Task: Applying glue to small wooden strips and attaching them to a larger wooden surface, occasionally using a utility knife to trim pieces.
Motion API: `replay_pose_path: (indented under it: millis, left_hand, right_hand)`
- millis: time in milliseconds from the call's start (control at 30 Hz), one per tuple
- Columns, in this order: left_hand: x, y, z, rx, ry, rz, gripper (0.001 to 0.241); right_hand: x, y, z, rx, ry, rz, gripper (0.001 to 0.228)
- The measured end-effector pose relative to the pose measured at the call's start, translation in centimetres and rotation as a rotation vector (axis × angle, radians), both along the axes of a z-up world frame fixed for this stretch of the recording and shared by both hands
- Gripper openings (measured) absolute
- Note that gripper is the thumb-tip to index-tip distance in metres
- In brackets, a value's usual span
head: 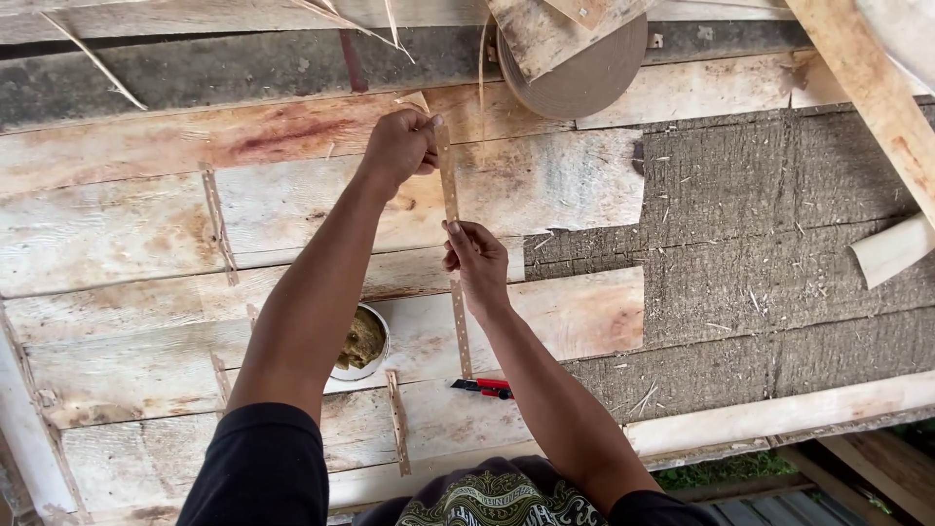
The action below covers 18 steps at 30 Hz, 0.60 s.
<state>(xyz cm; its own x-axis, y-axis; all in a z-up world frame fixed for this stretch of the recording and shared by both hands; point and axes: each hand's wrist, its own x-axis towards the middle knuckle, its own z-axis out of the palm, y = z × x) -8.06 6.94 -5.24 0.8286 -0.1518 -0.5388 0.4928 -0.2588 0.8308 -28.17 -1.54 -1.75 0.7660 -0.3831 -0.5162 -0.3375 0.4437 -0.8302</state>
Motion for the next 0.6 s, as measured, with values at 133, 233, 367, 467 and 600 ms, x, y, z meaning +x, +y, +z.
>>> replay_pose_path:
  millis: [133, 233, 367, 467, 600]
  left_hand:
    - [0.0, -0.1, 3.1, -0.133, 0.054, 0.057, 0.025]
    - [0.2, -0.1, 5.3, -0.158, 0.149, 0.063, 0.038]
    - [0.6, 0.1, 2.9, -0.124, -0.067, -0.098, 0.012]
    - [0.9, 0.2, 1.9, -0.06, -0.183, -0.156, 0.022]
    - [0.5, -0.1, 1.2, 0.088, -0.296, -0.189, 0.024]
  right_hand:
    - [0.1, 0.1, 0.1, -0.001, 0.044, 0.001, 0.024]
    - [0.0, 0.0, -0.5, 0.016, 0.072, -0.014, 0.023]
    - [0.4, 0.0, -1.4, 0.032, 0.118, -0.017, 0.022]
    - [0.8, -0.1, -1.8, 0.039, 0.159, -0.02, 0.022]
    - [1.0, -0.2, -1.8, 0.037, 0.207, -0.015, 0.024]
